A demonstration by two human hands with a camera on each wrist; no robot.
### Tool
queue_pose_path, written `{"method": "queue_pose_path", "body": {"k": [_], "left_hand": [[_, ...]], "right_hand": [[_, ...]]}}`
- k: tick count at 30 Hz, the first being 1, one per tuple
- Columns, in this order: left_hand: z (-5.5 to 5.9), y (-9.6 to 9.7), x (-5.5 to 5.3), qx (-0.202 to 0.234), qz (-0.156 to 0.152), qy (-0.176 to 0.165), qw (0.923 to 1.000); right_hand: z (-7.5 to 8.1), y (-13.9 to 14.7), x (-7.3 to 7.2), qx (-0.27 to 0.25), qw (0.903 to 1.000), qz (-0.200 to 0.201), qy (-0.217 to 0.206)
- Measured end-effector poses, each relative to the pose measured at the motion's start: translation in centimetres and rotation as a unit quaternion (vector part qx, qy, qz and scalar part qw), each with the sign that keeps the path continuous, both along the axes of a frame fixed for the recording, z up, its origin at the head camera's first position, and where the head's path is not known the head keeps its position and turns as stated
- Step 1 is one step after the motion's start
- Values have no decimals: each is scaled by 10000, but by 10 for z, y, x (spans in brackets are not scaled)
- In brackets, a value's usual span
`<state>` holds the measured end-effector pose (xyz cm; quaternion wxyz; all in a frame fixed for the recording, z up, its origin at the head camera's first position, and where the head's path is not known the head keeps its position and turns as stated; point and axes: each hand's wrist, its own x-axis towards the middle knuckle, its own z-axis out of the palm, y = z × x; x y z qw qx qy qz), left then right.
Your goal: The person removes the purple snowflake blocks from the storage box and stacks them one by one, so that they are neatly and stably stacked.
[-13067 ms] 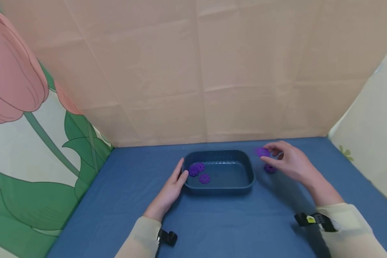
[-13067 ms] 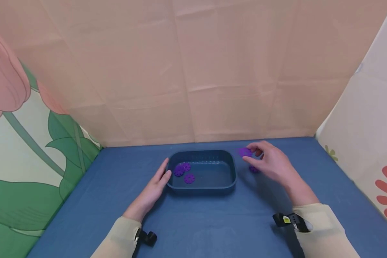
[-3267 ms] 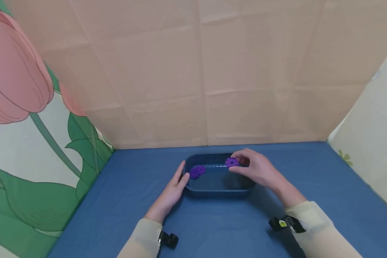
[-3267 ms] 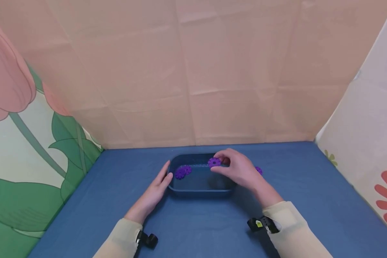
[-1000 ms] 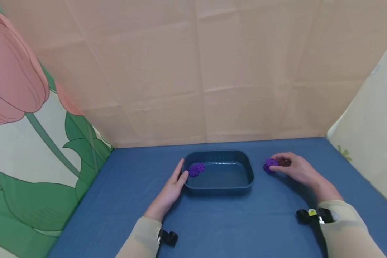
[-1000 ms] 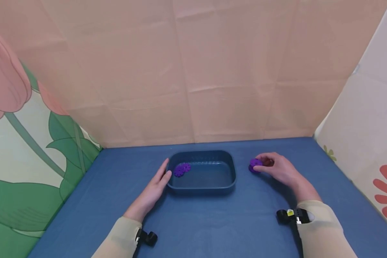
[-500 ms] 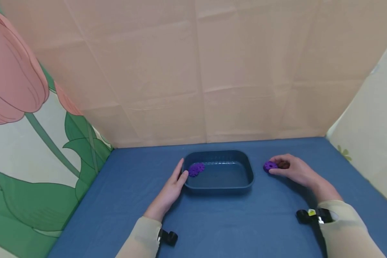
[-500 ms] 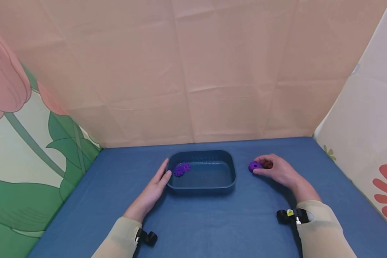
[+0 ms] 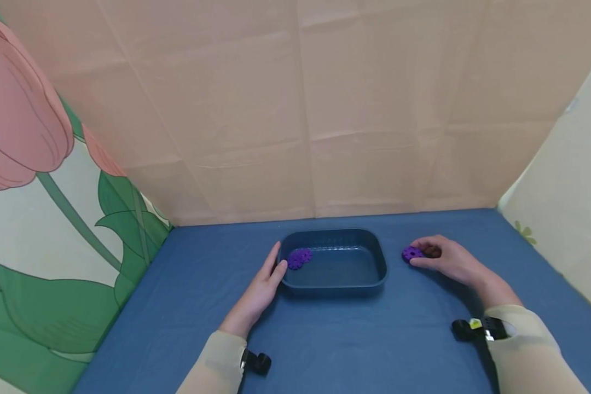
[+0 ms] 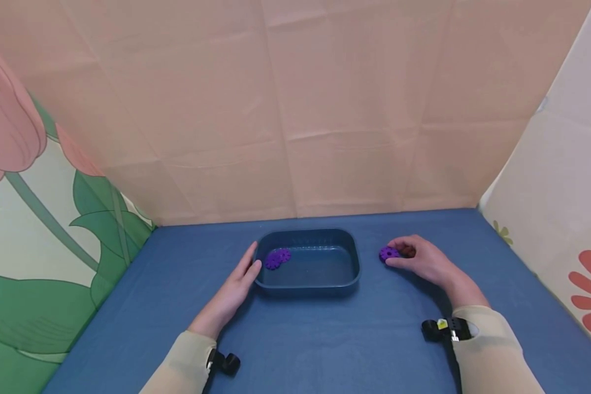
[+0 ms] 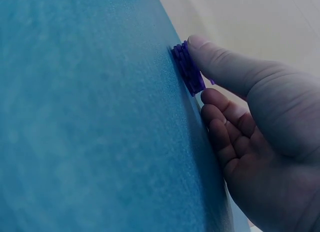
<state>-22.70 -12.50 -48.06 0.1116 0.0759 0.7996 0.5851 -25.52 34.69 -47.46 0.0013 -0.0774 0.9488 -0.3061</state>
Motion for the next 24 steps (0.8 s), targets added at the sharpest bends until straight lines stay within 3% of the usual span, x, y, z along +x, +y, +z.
{"method": "queue_pose_path", "body": {"k": [24], "left_hand": [[2,0,0,73,5,56,10000]], "right_hand": [[2,0,0,-169,9997,-45,-160]]}}
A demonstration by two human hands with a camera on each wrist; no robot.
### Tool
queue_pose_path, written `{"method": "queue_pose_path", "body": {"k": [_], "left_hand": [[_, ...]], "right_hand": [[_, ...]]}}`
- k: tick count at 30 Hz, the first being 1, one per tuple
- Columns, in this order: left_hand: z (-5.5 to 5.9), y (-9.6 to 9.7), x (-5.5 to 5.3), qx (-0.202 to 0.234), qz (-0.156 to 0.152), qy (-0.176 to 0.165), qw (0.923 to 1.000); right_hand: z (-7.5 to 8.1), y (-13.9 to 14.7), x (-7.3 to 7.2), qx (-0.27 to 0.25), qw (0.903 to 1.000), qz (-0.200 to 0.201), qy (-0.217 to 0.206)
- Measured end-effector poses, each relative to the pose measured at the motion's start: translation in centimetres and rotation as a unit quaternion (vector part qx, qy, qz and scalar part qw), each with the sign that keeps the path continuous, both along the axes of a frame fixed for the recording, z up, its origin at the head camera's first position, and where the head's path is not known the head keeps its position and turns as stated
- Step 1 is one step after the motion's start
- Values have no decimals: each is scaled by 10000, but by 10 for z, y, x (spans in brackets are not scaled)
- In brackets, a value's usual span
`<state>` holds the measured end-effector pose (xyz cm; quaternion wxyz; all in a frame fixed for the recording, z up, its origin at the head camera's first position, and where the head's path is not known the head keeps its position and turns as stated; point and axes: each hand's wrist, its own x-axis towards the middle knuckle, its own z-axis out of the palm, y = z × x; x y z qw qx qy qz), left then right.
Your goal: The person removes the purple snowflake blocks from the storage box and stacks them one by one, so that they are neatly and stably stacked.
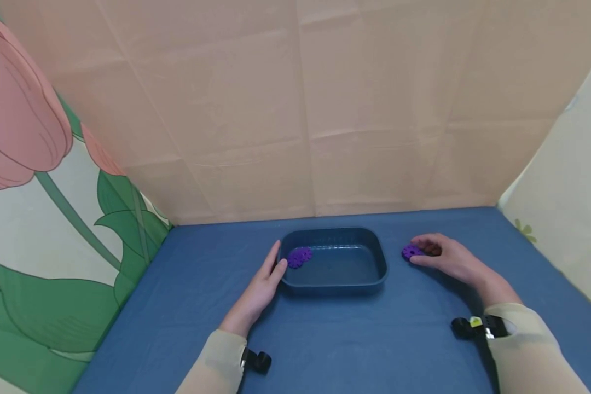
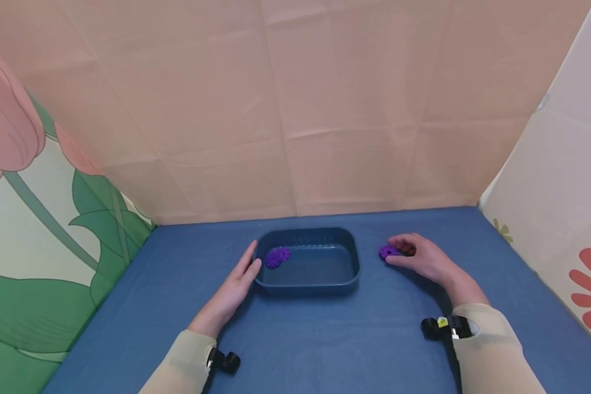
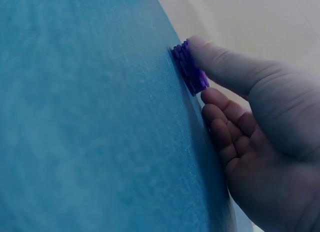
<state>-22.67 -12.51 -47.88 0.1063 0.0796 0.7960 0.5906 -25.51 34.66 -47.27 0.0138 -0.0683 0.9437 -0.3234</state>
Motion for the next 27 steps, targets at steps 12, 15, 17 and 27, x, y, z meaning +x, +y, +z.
{"method": "queue_pose_path", "body": {"k": [12,15,17,27], "left_hand": [[-1,2,2,-34,30,-23,10000],[0,1,3,-23,28,-11,10000],[1,1,3,-23,32,-44,10000],[0,1,4,-30,40,-139,9999]], "right_hand": [[39,-23,6,-500,9940,-719,660],[57,-46,5,-641,9933,-581,766],[67,-63,4,-769,9931,-396,795],[73,-146,-5,-928,9898,691,830]]}}
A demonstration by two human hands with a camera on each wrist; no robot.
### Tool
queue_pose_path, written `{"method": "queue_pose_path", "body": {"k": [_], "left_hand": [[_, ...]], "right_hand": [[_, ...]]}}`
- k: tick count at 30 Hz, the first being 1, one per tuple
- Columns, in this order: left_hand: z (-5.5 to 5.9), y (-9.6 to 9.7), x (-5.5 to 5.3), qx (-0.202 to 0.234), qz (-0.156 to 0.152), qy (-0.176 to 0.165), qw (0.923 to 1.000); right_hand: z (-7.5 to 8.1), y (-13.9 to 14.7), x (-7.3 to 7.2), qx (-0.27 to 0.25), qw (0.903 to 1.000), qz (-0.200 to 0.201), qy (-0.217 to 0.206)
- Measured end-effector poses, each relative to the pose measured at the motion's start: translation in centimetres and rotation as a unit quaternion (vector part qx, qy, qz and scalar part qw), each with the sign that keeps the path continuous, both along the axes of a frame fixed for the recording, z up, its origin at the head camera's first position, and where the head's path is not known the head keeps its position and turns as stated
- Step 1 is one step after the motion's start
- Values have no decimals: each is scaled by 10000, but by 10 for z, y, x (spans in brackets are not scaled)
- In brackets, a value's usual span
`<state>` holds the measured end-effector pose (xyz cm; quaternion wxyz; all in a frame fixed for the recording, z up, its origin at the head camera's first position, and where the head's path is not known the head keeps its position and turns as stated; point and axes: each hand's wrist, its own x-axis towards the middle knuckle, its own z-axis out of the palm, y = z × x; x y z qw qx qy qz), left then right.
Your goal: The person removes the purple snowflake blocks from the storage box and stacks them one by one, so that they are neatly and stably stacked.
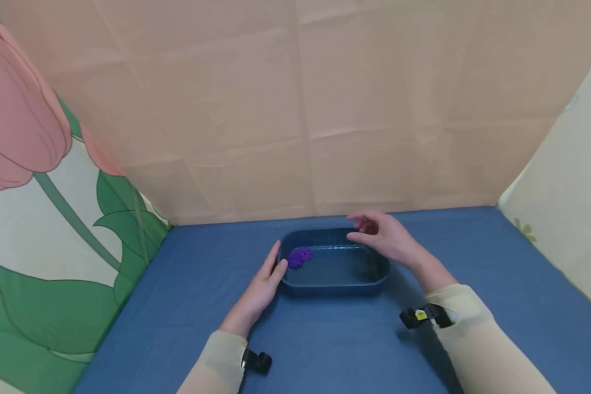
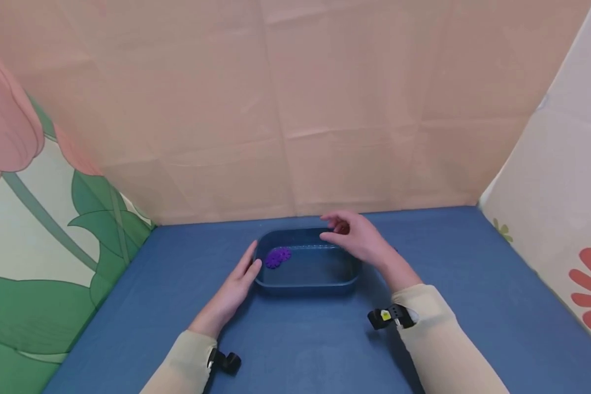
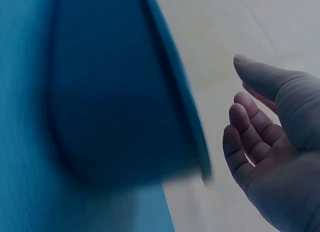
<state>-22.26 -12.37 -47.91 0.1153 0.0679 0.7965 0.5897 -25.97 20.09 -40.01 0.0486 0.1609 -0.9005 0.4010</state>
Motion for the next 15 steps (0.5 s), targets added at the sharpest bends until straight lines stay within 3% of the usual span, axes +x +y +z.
{"method": "queue_pose_path", "body": {"k": [7,15], "left_hand": [[-1,0,-1,-34,22,13,10000],[-1,0,0,40,13,-30,10000]], "right_hand": [[-8,-48,-5,76,9977,630,-223],[-23,-85,-14,469,9946,886,-268]]}}
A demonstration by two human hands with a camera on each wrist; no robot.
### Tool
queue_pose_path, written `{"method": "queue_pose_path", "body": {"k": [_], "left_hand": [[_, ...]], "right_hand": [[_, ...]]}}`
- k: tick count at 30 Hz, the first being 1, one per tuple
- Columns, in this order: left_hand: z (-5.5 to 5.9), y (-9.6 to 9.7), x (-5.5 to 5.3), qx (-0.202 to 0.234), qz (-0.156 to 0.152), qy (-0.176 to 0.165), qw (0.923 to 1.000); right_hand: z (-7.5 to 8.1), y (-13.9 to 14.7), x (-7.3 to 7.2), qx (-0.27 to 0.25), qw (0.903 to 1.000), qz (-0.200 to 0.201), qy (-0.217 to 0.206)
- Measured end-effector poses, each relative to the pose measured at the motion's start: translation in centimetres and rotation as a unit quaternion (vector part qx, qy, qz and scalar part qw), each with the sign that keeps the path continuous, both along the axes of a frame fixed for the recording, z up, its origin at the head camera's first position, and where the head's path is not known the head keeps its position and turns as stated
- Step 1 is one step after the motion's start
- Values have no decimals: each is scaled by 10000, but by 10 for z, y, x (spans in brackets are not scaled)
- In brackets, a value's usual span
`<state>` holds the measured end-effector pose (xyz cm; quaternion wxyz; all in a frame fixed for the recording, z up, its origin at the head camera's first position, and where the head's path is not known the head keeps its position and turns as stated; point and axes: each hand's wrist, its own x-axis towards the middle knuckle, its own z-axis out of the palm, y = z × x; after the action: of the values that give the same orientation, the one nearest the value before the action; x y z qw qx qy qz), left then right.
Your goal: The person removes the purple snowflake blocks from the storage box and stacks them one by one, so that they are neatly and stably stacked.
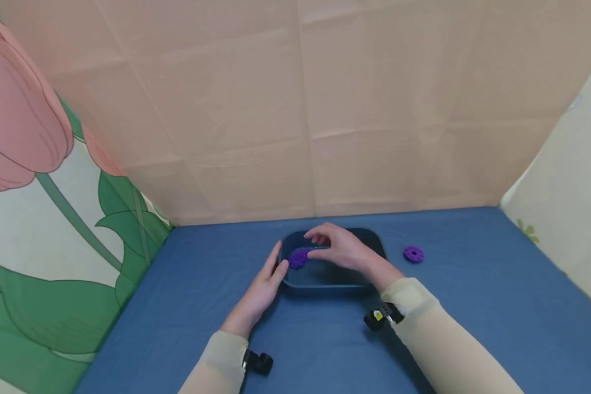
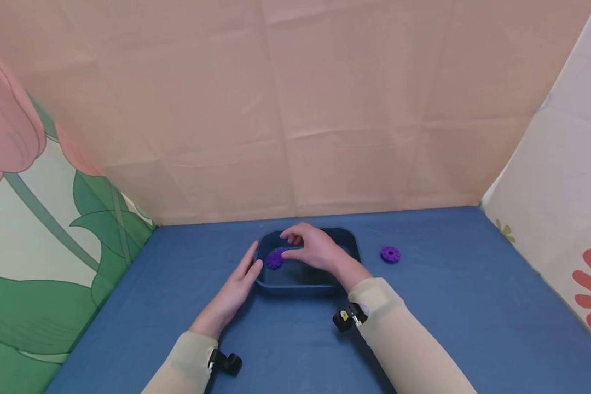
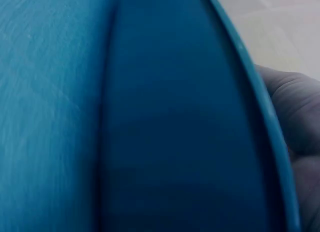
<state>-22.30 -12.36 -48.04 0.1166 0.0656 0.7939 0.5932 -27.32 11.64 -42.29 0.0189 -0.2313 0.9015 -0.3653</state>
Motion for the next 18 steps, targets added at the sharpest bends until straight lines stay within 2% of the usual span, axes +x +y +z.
{"method": "queue_pose_path", "body": {"k": [13,18], "left_hand": [[-3,-1,0,96,-79,152,9998],[16,-1,8,152,-216,14,9996]], "right_hand": [[-21,-23,-11,738,9968,298,87],[-25,-25,-12,881,9950,441,167]]}}
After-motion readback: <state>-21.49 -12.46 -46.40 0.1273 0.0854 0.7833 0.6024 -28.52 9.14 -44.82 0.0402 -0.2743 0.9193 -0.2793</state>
